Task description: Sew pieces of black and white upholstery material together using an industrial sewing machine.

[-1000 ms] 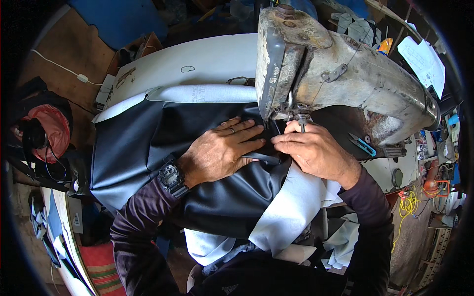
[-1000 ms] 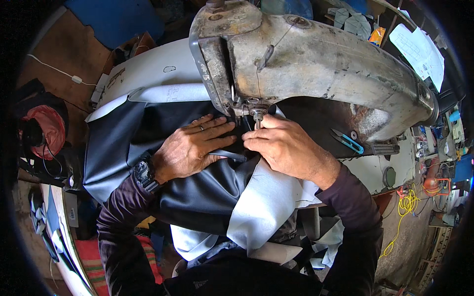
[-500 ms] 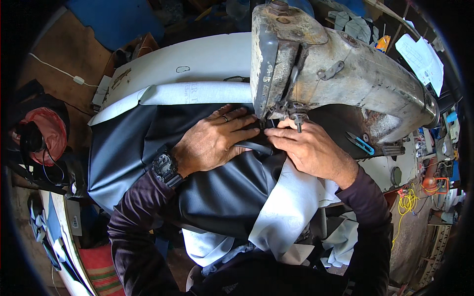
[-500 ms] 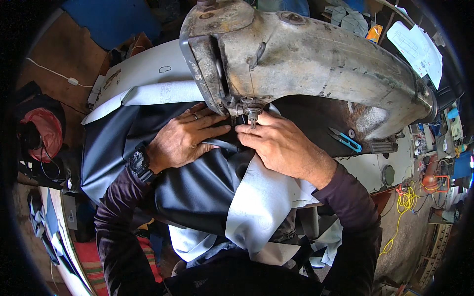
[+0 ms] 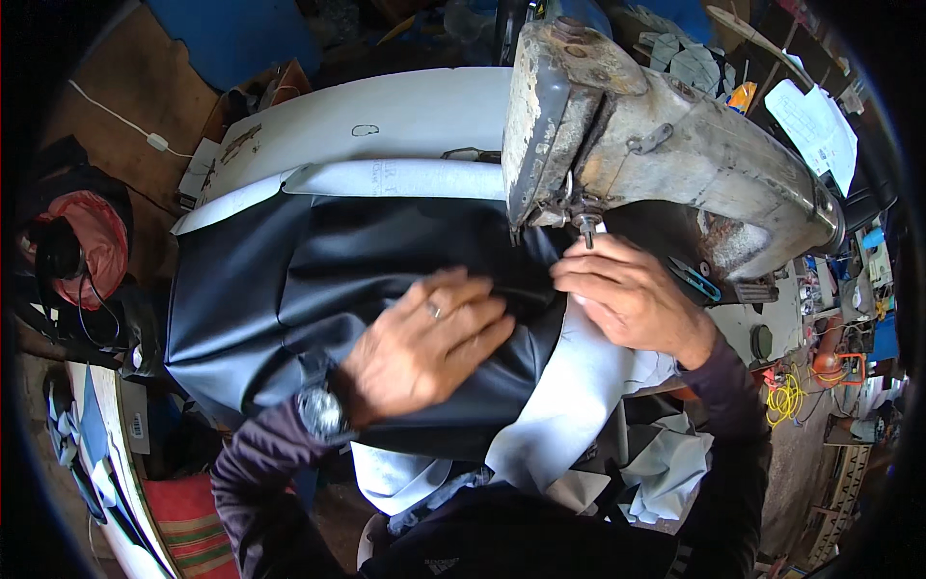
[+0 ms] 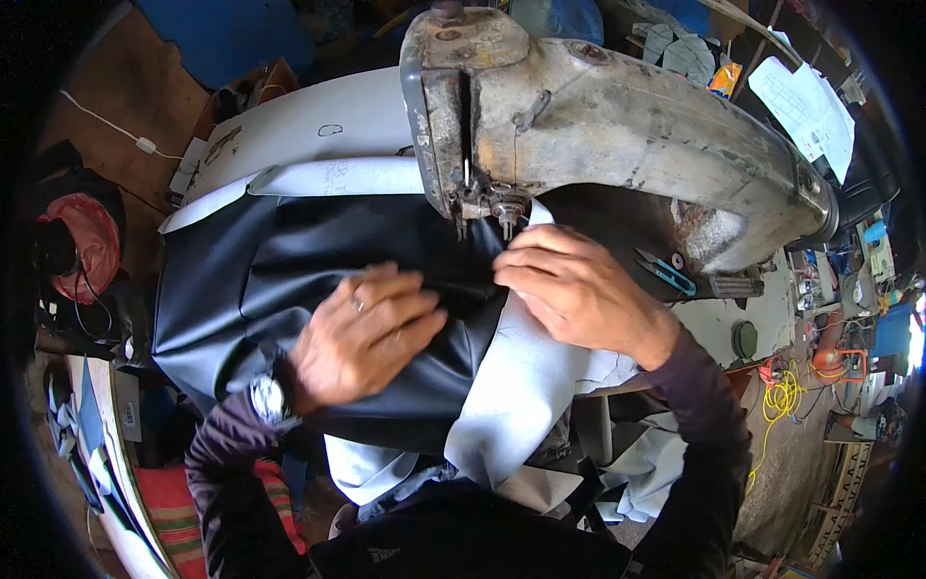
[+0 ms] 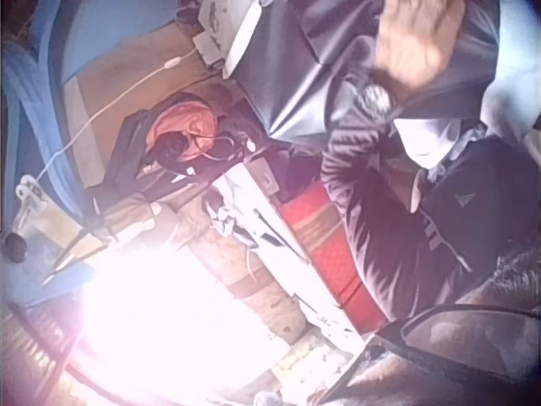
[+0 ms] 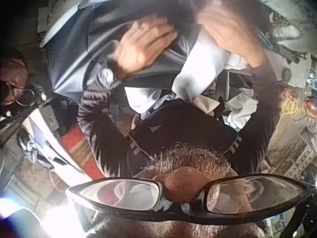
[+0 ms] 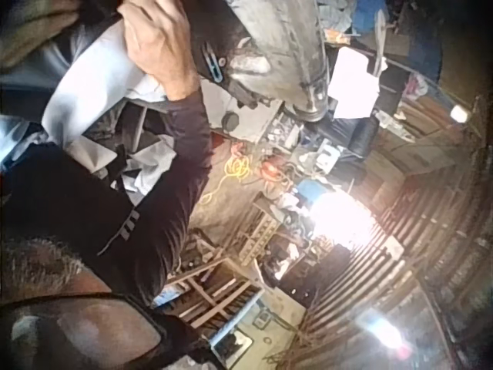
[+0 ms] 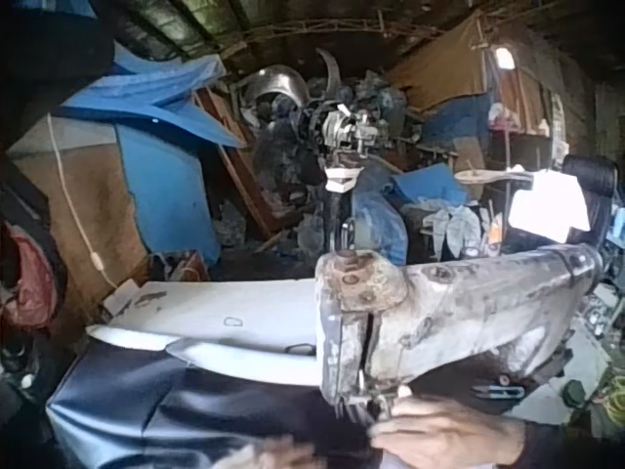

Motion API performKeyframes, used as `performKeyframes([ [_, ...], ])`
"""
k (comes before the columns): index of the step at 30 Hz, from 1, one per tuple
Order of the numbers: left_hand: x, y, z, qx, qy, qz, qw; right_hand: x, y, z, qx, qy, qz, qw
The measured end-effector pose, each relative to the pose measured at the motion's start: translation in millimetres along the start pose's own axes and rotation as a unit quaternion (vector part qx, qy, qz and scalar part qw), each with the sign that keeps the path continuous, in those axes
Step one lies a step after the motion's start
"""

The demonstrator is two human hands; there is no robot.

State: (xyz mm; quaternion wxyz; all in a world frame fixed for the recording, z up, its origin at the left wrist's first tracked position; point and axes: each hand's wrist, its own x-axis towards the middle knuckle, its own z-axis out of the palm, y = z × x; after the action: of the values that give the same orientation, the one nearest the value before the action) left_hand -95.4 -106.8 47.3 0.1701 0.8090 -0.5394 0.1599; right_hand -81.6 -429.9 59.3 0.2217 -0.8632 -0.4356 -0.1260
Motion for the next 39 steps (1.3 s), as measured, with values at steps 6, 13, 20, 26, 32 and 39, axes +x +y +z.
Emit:
performKeyframes([
  [6, -4.6, 43.6, 13.9, -0.030, 0.004, -0.178, 0.983, -22.6, -28.7, -37.4, -0.197, -0.171, -0.067, 0.963],
  [13, -0.7, 35.3, 20.4, -0.060, 0.005, -0.219, 0.974, 0.8, -44.4, -3.8, -0.137, -0.111, -0.164, 0.971],
  [20, -13.1, 48.7, 21.1, -0.090, 0.052, -0.160, 0.982, -13.4, -48.9, -15.3, -0.075, -0.025, -0.124, 0.989],
  [26, -19.6, 71.5, 27.2, -0.016, 0.158, -0.094, 0.983, -24.5, -50.5, -7.6, -0.155, -0.067, -0.161, 0.973],
  [32, -4.6, 67.6, 13.2, -0.003, 0.210, -0.096, 0.973, -15.7, -44.9, 12.1, -0.218, 0.107, -0.161, 0.957],
  [39, -1.7, 60.4, 9.5, -0.016, 0.211, -0.104, 0.972, 7.1, -43.9, 7.9, -0.119, 0.127, -0.139, 0.975],
])
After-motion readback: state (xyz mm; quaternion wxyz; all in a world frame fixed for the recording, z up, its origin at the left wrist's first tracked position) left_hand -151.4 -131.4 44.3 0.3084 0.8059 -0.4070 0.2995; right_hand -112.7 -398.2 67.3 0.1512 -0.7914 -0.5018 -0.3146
